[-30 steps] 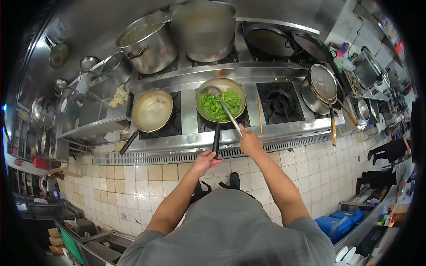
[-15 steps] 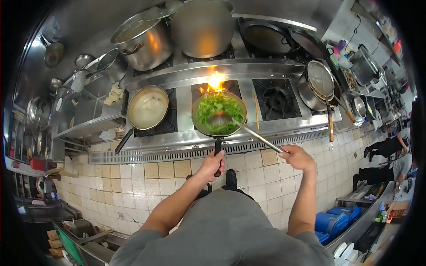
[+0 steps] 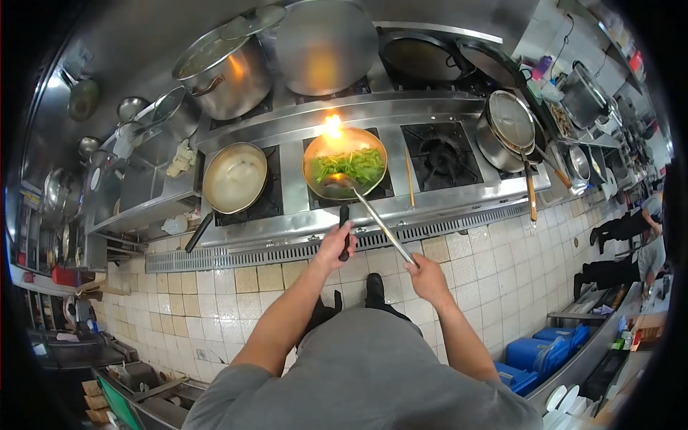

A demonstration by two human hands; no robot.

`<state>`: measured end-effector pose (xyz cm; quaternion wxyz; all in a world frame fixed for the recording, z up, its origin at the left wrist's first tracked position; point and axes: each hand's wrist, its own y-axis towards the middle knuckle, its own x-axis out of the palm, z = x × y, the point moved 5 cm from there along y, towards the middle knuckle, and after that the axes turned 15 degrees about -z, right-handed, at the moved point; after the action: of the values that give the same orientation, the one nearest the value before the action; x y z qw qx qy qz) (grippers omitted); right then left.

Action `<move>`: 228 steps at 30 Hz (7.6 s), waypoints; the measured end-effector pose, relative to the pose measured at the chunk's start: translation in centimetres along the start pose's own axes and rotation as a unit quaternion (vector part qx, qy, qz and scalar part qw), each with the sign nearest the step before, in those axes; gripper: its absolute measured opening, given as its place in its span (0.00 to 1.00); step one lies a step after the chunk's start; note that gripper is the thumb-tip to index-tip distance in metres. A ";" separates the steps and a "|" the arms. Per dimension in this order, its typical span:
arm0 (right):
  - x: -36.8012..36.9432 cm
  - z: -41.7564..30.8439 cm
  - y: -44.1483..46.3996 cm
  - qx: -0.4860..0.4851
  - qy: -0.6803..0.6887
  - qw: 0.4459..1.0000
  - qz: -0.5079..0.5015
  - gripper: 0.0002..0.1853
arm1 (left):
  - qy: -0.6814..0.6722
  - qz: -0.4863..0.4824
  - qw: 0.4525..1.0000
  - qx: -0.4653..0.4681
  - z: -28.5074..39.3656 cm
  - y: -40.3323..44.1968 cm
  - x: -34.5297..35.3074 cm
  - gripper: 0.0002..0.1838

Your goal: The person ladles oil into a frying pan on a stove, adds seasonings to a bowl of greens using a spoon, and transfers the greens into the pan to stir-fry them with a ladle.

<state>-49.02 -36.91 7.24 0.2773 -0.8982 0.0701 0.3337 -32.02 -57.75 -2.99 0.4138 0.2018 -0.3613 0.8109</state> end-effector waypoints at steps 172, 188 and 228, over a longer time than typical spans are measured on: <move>-9.9 -0.3 0.9 -0.062 0.042 0.993 -0.089 0.15 | -0.045 0.039 0.994 -0.092 -0.5 -7.0 4.5 0.13; 2.3 1.6 2.7 -0.053 0.065 0.996 0.012 0.18 | -0.009 0.037 0.999 0.001 -0.5 -0.7 1.9 0.12; 0.5 0.2 3.0 -0.013 -0.059 0.998 0.006 0.21 | 0.037 0.043 0.998 0.019 -1.3 -2.2 0.1 0.13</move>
<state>-49.66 -39.27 5.46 0.2675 -0.8799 0.0545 0.3890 -30.34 -55.88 -2.85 0.3877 0.1634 -0.3387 0.8416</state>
